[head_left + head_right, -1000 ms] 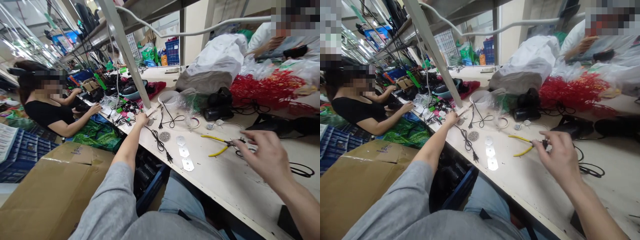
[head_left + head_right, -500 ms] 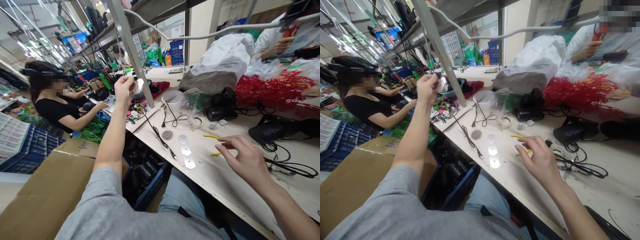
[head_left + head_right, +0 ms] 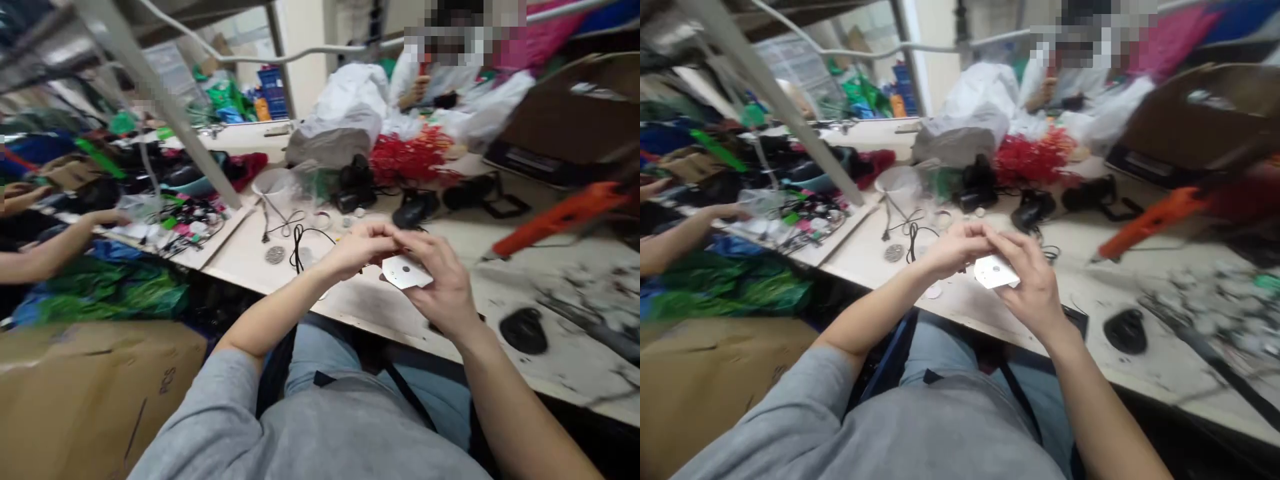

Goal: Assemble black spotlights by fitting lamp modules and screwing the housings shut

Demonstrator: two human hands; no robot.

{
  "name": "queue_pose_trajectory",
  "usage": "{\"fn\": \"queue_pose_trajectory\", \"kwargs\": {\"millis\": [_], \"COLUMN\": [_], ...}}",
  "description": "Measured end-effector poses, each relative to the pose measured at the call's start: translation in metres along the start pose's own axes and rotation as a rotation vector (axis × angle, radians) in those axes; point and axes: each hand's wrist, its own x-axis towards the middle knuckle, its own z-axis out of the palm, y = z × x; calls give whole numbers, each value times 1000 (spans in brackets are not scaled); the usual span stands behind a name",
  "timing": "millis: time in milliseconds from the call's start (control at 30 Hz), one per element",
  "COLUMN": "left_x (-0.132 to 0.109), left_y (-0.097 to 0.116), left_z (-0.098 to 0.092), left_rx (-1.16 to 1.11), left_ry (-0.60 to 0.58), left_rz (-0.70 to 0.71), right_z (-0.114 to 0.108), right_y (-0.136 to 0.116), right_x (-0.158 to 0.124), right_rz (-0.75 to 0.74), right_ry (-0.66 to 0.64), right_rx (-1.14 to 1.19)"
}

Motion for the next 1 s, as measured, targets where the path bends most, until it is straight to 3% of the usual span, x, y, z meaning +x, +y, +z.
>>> {"fn": "queue_pose_trajectory", "kwargs": {"millis": [67,167,233,300,500,600,833,1000], "left_x": [13,23,22,18,11,9,3,-2], "left_y": [-28,-59,-74,-85,-112,-127,-150,-161], "left_z": [20,42,52,58,64,68,86,95], "left_rx": [-37,48,167,312,735,820,940,1217], "left_ry": [-35,-111,-175,-228,-253,-253,-97,-17], "left_rz": [-87,-187,-194,-137,161,220,273,574], "right_z": [-14,-29,-37,-45,-65,-69,-73,-74], "right_y": [9,15,17,19,32,43,56,60], "right_x": [-29,-70,-88,-100,-118,-126,-131,-133], "right_rz": [173,638,895,1016,1134,1135,1113,1176], "right_ry": [4,45,81,98,77,92,142,116], "right_rx": [25,197,291,320,285,208,164,281]}}
